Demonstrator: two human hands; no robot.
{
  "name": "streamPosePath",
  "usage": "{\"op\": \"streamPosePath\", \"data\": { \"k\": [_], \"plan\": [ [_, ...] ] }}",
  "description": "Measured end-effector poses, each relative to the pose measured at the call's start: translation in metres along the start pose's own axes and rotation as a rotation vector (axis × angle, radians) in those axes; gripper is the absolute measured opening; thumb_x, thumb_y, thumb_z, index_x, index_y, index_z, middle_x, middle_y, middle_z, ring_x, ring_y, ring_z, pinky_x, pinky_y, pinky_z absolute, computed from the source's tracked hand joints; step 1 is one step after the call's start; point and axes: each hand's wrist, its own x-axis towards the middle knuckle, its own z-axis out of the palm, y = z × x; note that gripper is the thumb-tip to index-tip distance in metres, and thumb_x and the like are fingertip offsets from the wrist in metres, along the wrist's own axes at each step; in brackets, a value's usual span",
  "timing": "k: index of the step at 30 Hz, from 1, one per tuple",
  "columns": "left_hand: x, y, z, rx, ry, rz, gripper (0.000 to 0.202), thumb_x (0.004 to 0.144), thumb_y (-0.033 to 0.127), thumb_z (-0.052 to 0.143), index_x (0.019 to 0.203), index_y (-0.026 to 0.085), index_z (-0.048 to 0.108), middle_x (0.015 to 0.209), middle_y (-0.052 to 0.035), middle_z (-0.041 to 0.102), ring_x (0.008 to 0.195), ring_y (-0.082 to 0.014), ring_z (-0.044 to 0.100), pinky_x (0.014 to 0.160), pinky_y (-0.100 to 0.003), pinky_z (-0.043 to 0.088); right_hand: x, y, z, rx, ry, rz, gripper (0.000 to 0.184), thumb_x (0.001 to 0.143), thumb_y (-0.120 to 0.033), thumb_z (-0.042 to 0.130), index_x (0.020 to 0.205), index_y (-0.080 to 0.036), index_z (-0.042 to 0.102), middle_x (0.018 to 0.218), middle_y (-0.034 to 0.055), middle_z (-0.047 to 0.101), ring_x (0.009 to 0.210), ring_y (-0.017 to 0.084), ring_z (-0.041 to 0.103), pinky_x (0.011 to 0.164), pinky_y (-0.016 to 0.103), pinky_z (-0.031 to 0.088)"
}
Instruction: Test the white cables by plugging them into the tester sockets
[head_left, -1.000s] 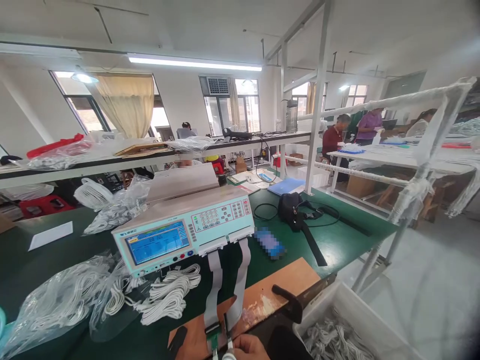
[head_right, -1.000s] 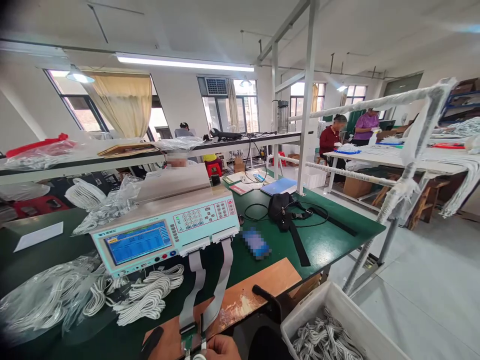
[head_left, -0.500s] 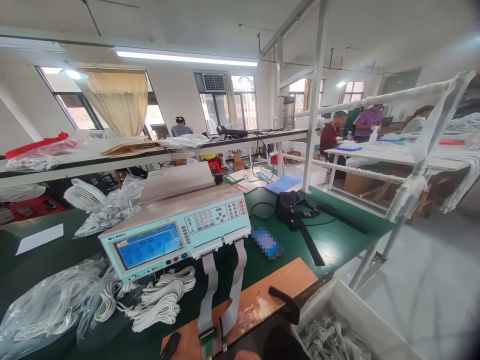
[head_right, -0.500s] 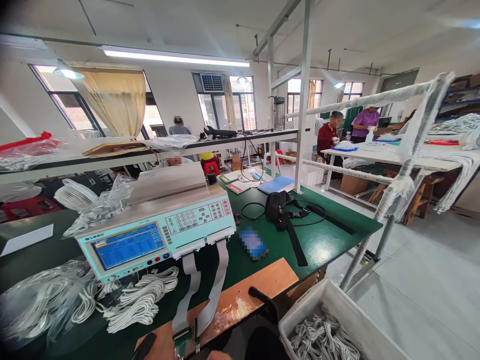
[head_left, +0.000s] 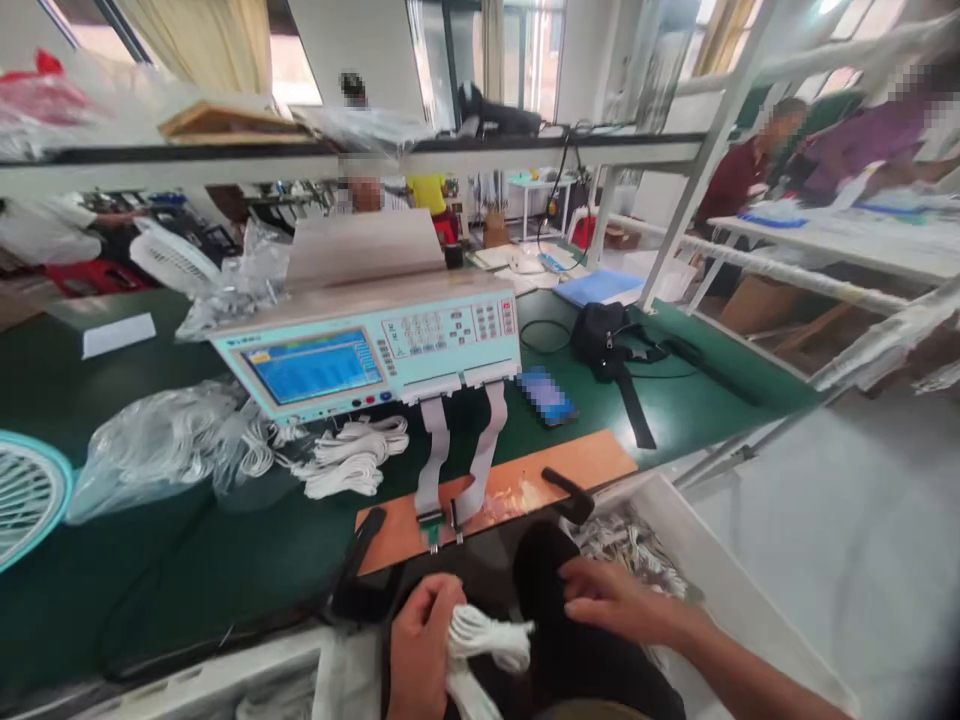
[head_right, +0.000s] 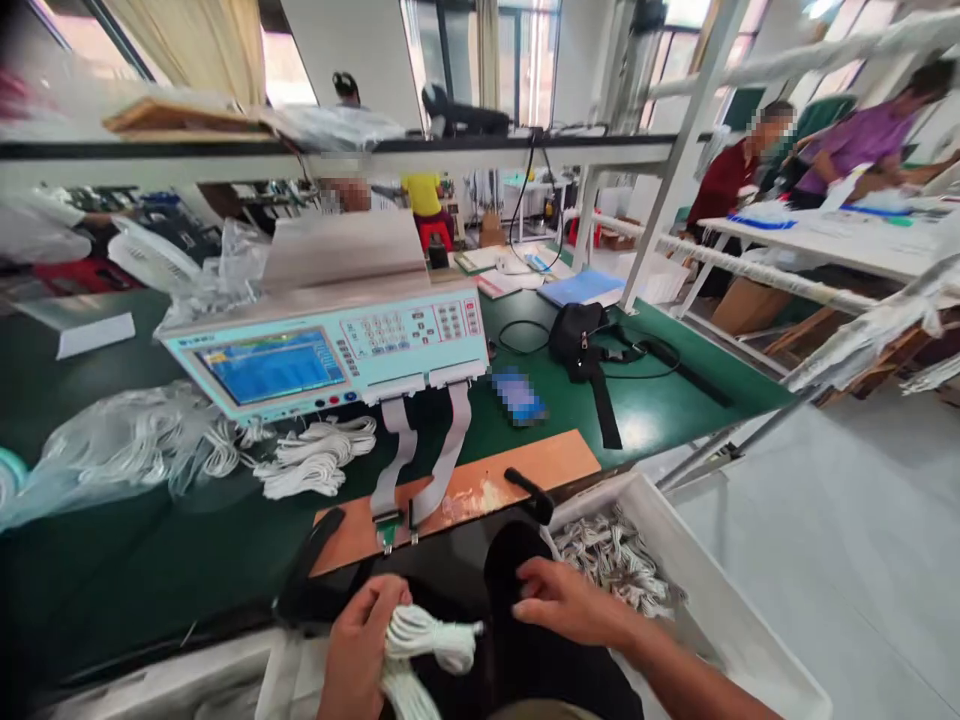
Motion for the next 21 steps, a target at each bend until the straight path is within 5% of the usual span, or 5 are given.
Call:
{"op": "streamPosePath", "data": {
  "k": [3,7,10,16,21],
  "plan": [
    [-0.011,0.003,0.009,-0.018,-0.003,0.081,0.030,0.072,0.045,0.058,0.059,0.018,0.054,0.059,0.0026,0.052,0.054,-0.0124,0.050,0.052,-0.022,0.042,0.008,-0.013,0.051,0.497,-0.403,0.141,0.039,0.073,-0.043,0.061,0.105,-0.021,0.054,0.091,0.0054,0.061,0.074,0.017,0.060,0.063,0.028,0.045],
    [-0.022,0.009,0.007,0.140,-0.155,0.365,0.015,0.070,0.033,0.062,0.063,0.020,0.059,0.068,-0.0011,0.056,0.068,-0.0168,0.054,0.063,-0.026,0.045,0.026,-0.016,0.081,0.777,-0.197,0.058,0.034,0.075,-0.037,0.061,0.103,-0.021,0.049,0.080,-0.0014,0.055,0.069,0.011,0.055,0.065,0.024,0.042],
    [-0.023,0.008,-0.002,0.192,-0.317,0.348,0.015,0.065,0.034,0.066,0.072,0.021,0.065,0.075,-0.0033,0.059,0.065,-0.0172,0.055,0.062,-0.028,0.048,0.033,-0.021,0.072,0.675,-0.157,-0.040,0.040,0.071,-0.027,0.065,0.108,-0.022,0.049,0.082,-0.0028,0.052,0.074,0.012,0.051,0.068,0.023,0.039],
    [-0.015,0.001,-0.004,0.153,-0.358,0.082,0.031,0.072,0.037,0.061,0.097,0.021,0.065,0.079,-0.0024,0.059,0.055,-0.0125,0.052,0.052,-0.024,0.047,0.029,-0.043,0.062,0.347,-0.323,-0.159,0.042,0.069,-0.022,0.059,0.109,-0.020,0.047,0.086,-0.0012,0.051,0.077,0.014,0.047,0.070,0.025,0.038],
    [-0.010,-0.017,0.007,0.230,-0.254,0.470,0.021,0.073,0.038,0.059,0.086,0.025,0.070,0.072,-0.0040,0.063,0.064,-0.0175,0.059,0.058,-0.026,0.048,0.027,-0.043,0.075,0.198,-0.346,-0.212,0.037,0.066,-0.022,0.060,0.101,-0.020,0.050,0.087,-0.0002,0.050,0.078,0.015,0.046,0.070,0.024,0.038]
  ]
}}
